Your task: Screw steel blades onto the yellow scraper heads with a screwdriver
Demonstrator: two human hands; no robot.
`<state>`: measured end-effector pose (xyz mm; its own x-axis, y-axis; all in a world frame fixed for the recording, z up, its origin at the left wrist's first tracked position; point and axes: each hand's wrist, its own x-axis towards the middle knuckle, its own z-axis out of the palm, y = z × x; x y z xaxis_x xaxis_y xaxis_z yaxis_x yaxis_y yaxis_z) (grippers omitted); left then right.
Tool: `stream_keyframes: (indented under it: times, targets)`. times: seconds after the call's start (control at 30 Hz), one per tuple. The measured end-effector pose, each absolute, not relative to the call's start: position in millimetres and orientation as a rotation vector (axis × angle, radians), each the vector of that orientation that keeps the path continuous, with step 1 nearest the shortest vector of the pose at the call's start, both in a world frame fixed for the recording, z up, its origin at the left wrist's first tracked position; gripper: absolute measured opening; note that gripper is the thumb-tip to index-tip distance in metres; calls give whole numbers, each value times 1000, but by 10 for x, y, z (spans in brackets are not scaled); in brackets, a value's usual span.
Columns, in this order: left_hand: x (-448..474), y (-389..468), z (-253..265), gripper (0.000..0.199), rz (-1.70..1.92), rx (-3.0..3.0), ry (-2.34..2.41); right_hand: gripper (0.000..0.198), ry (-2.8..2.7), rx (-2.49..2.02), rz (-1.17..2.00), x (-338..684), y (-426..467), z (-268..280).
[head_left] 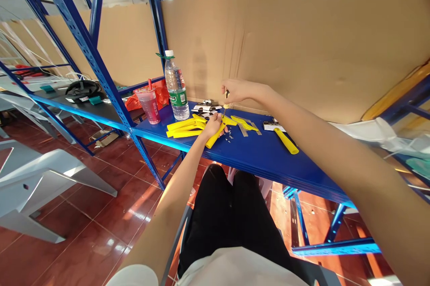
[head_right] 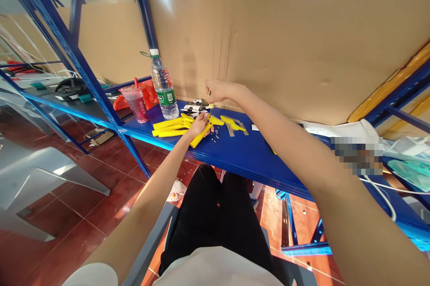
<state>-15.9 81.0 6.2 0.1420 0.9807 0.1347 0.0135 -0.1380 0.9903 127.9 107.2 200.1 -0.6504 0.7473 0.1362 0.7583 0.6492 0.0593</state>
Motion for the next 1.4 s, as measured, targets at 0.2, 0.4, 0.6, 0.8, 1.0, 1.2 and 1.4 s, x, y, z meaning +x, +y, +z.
stream_keyframes:
  times: [0.2,0.4,0.6,0.8,1.0,1.2,1.4]
  targets:
    - [-155,790,79,23,1178,1385,1071,36,-2725,-1304,-176,1304,1076,1992]
    - [-148,789,83,24,1180,1384,1074,41,-2681,-1340,-196,1318,1055,1967]
    - [-143,793,83,24,1179,1381,1067,44,-2737,-1280,-192,1344,1036,1966]
    - [-156,795,76,27,1174,1401,1067,31,-2744,-1242,-207,1374,1036,1969]
    - [-157,805,73,28,1182,1389,1073,42,-2757,-1212,-210,1398,1005,1979]
    - [-156,801,76,22,1158,1413,1077,41,-2771,-1182,-160,1436,1014,1972]
    - [-158,808,67,24,1157,1410,1085,32,-2742,-1148,-173,1471,1060,1924]
